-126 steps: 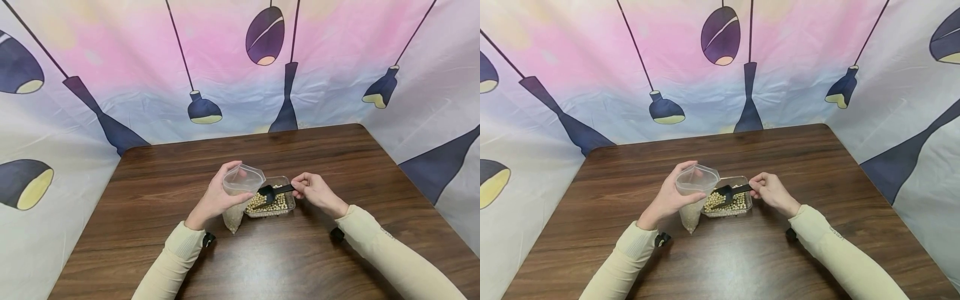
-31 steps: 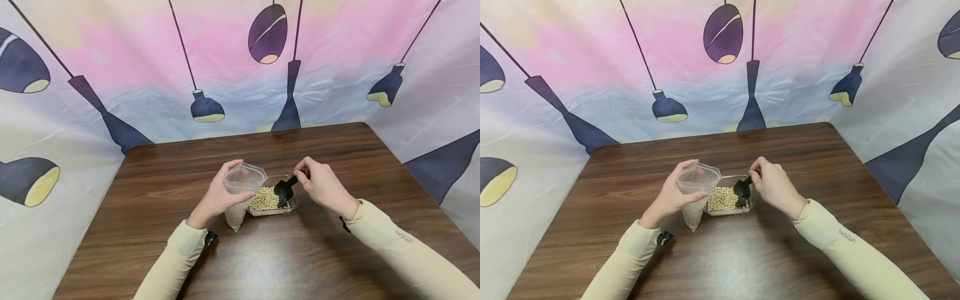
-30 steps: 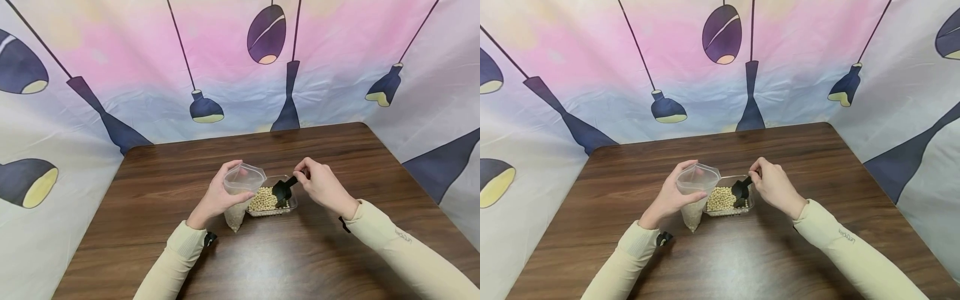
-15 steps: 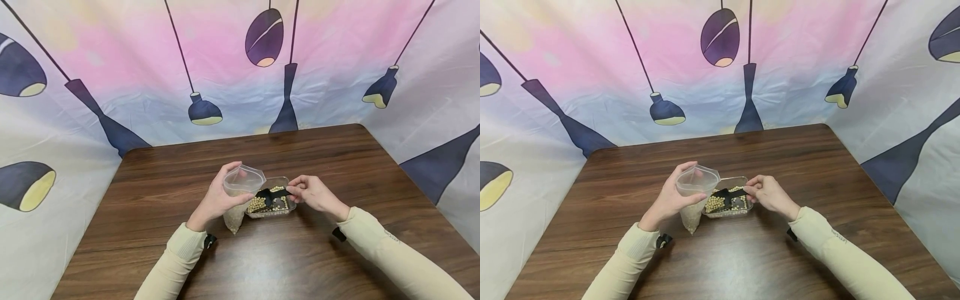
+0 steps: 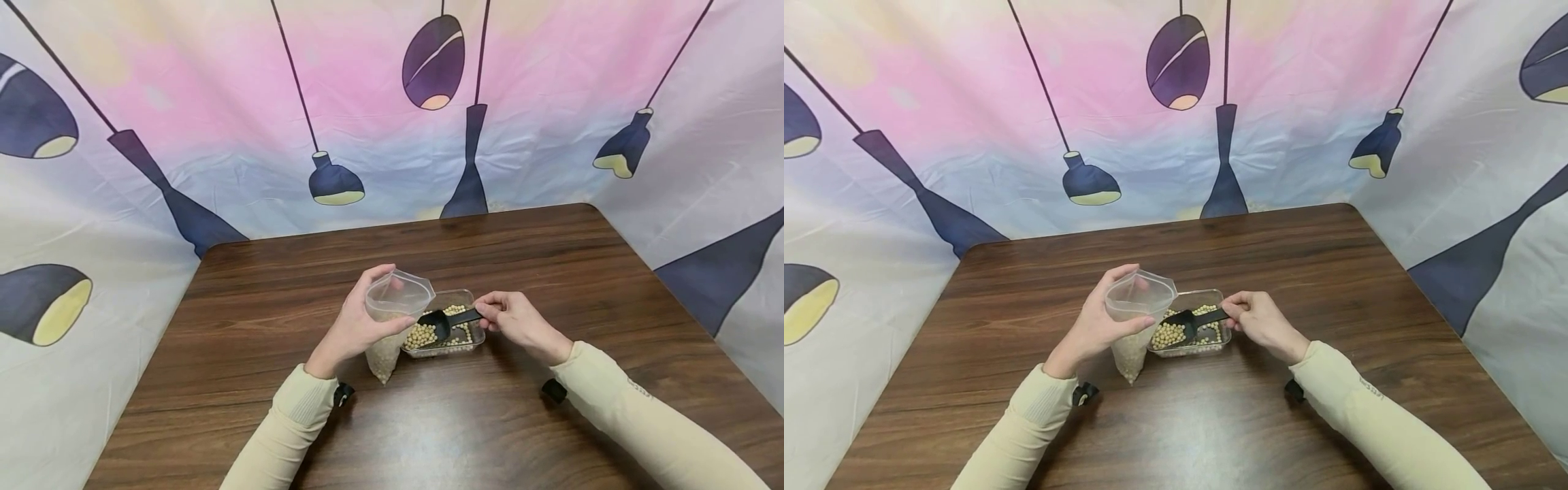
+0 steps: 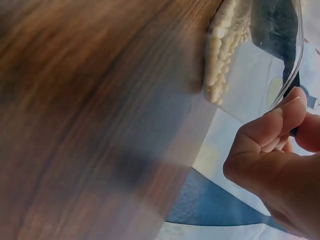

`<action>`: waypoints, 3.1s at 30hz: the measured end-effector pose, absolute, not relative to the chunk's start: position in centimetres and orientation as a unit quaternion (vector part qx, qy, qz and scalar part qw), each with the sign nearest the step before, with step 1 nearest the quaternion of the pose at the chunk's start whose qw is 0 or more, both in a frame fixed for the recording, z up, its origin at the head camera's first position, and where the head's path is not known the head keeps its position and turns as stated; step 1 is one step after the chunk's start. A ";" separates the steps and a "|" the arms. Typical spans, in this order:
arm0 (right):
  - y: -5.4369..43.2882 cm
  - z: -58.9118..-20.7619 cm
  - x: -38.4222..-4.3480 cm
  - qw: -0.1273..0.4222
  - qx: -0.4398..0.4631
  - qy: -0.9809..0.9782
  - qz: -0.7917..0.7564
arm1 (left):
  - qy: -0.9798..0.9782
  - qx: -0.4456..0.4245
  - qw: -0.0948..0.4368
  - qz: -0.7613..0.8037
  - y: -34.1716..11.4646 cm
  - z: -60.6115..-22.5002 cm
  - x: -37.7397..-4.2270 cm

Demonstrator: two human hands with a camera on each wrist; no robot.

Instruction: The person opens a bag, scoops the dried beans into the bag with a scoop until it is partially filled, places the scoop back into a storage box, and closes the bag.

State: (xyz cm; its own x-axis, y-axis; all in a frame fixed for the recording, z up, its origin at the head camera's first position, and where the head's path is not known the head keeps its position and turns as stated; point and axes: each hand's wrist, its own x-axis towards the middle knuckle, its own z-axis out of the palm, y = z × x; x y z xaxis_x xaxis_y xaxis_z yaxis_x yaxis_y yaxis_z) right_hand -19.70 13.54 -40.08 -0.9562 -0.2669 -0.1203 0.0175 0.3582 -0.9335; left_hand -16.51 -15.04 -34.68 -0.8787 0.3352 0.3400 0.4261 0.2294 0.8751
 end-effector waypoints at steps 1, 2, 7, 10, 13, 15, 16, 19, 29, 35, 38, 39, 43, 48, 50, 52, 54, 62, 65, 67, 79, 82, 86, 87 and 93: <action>13.6 -40.1 -19.8 0.131 -0.070 0.812 -0.564 | -0.783 -0.243 0.039 -0.572 -15.1 -34.7 -16.5; 13.7 -40.2 -19.8 0.135 -0.064 0.809 -0.569 | -0.782 -0.242 0.038 -0.573 -15.1 -34.7 -16.5; 14.4 -40.8 -20.2 0.156 -0.037 0.782 -0.602 | -0.783 -0.240 0.035 -0.572 -15.2 -34.7 -16.3; 14.9 -41.0 -20.4 0.161 -0.029 0.767 -0.620 | -0.784 -0.240 0.035 -0.571 -15.3 -34.6 -16.2; 15.6 -40.7 -20.5 0.162 -0.023 0.758 -0.631 | -0.785 -0.239 0.037 -0.571 -15.3 -34.6 -16.2; 16.2 -40.3 -20.5 0.159 -0.018 0.758 -0.632 | -0.784 -0.239 0.038 -0.572 -15.3 -34.6 -16.2; 16.4 -40.0 -20.5 0.157 -0.015 0.759 -0.632 | -0.784 -0.239 0.039 -0.572 -15.3 -34.6 -16.2; 17.2 -38.9 -20.6 0.143 -0.010 0.758 -0.636 | -0.783 -0.239 0.038 -0.573 -15.3 -34.5 -16.2; 18.6 -34.4 -20.9 0.081 -0.023 0.750 -0.656 | -0.786 -0.235 0.033 -0.571 -15.3 -34.5 -16.3; 18.2 -32.0 -20.7 0.050 -0.046 0.711 -0.700 | -0.789 -0.235 0.031 -0.567 -15.4 -34.5 -16.4; 17.6 -31.0 -20.4 0.040 -0.060 0.700 -0.711 | -0.789 -0.235 0.032 -0.567 -15.4 -34.4 -16.3; 17.3 -30.6 -20.3 0.038 -0.064 0.699 -0.711 | -0.789 -0.235 0.032 -0.567 -15.4 -34.4 -16.3; 16.3 -29.3 -19.8 0.027 -0.075 0.712 -0.697 | -0.789 -0.234 0.033 -0.567 -15.4 -34.4 -16.3; 15.3 -28.3 -19.4 0.007 -0.085 0.752 -0.653 | -0.791 -0.231 0.031 -0.566 -15.4 -34.3 -16.3; 15.1 -28.0 -19.2 0.000 -0.089 0.761 -0.643 | -0.791 -0.230 0.029 -0.566 -15.4 -34.3 -16.3; 14.9 -27.8 -19.2 -0.008 -0.093 0.767 -0.635 | -0.792 -0.228 0.027 -0.566 -15.4 -34.3 -16.3; 14.7 -27.6 -19.1 -0.020 -0.099 0.777 -0.621 | -0.793 -0.226 0.027 -0.565 -15.4 -34.4 -16.3; 14.3 -26.8 -18.8 -0.079 -0.120 0.806 -0.574 | -0.795 -0.223 0.028 -0.563 -15.4 -34.4 -16.3; 14.3 -26.6 -18.6 -0.101 -0.132 0.816 -0.553 | -0.801 -0.214 0.026 -0.559 -15.3 -34.3 -16.2; 14.3 -26.4 -18.3 -0.113 -0.141 0.820 -0.543 | -0.805 -0.208 0.026 -0.555 -15.4 -34.3 -16.2; 13.9 -25.3 -16.4 -0.274 -0.267 0.811 -0.443 | -0.808 -0.206 0.024 -0.552 -15.4 -34.3 -16.1; 14.1 -24.9 -15.9 -0.376 -0.338 0.788 -0.352 | -0.798 -0.221 0.027 -0.560 -15.4 -34.3 -16.2; 14.2 -25.1 -15.6 -0.402 -0.351 0.802 -0.267 | -0.787 -0.241 0.036 -0.567 -15.3 -34.2 -16.4; 14.1 -25.5 -15.6 -0.379 -0.342 0.820 -0.258 | -0.786 -0.243 0.038 -0.567 -15.3 -34.2 -16.4; 12.5 -30.9 -16.6 -0.239 -0.326 0.893 -0.199 | -0.791 -0.233 0.041 -0.565 -15.3 -34.3 -16.3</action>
